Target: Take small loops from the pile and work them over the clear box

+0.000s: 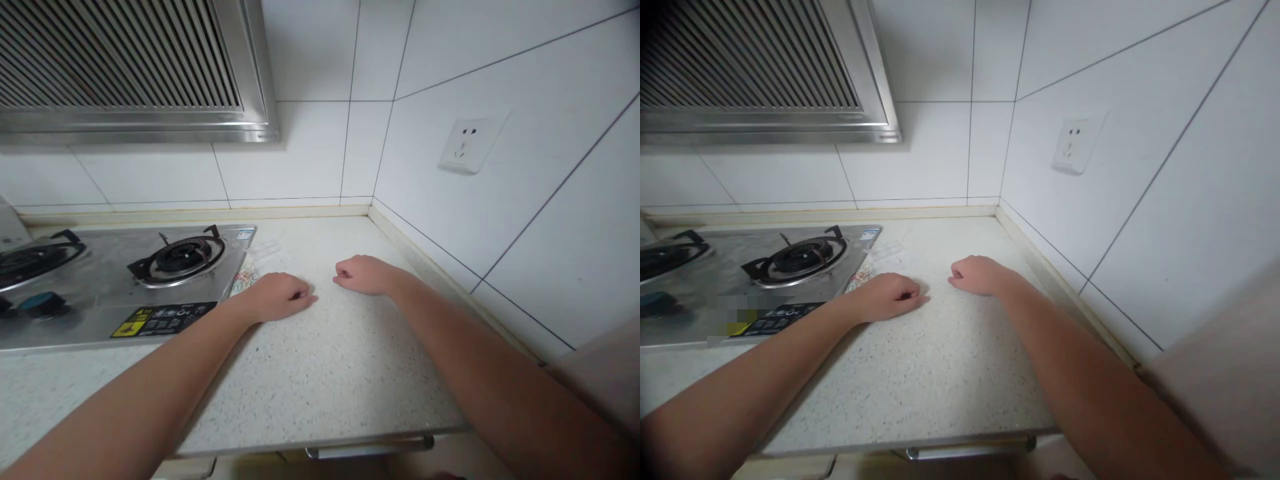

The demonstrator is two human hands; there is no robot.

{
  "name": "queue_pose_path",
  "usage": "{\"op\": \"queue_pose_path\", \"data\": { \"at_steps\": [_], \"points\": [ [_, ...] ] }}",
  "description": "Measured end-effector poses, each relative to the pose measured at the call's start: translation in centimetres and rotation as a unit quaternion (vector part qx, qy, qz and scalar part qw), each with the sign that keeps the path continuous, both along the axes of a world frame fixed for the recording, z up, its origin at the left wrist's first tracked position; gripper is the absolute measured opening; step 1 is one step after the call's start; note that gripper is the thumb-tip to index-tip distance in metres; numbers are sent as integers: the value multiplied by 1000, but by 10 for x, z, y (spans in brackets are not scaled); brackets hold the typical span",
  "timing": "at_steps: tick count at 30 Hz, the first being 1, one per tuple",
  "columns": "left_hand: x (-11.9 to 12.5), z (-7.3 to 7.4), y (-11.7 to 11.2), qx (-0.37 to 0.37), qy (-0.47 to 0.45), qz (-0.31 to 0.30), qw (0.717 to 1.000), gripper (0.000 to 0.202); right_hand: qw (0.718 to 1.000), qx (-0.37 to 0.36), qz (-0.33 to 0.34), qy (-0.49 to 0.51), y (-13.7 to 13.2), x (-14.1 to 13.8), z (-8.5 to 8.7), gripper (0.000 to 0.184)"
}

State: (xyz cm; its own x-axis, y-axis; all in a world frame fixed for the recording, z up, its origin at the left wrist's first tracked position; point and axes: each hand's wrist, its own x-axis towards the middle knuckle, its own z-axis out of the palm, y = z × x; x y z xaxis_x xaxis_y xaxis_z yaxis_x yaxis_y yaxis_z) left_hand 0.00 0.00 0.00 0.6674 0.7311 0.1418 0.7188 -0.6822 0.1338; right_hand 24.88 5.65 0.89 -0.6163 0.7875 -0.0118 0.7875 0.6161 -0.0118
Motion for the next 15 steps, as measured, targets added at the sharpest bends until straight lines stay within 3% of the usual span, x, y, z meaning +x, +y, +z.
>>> {"op": "queue_pose_path", "data": {
  "at_steps": [6,10,15],
  "points": [
    [-20,17,13,81,-98,181,975,48,1000,-4,0,21,1,2,-2,32],
    [-59,22,34,116,-193,329,917,33,1000,-12,-9,27,2,2,-3,31],
    [-107,10,62,105,-257,430,859,29,999,-10,-9,30,3,2,-4,31]
  ]
}}
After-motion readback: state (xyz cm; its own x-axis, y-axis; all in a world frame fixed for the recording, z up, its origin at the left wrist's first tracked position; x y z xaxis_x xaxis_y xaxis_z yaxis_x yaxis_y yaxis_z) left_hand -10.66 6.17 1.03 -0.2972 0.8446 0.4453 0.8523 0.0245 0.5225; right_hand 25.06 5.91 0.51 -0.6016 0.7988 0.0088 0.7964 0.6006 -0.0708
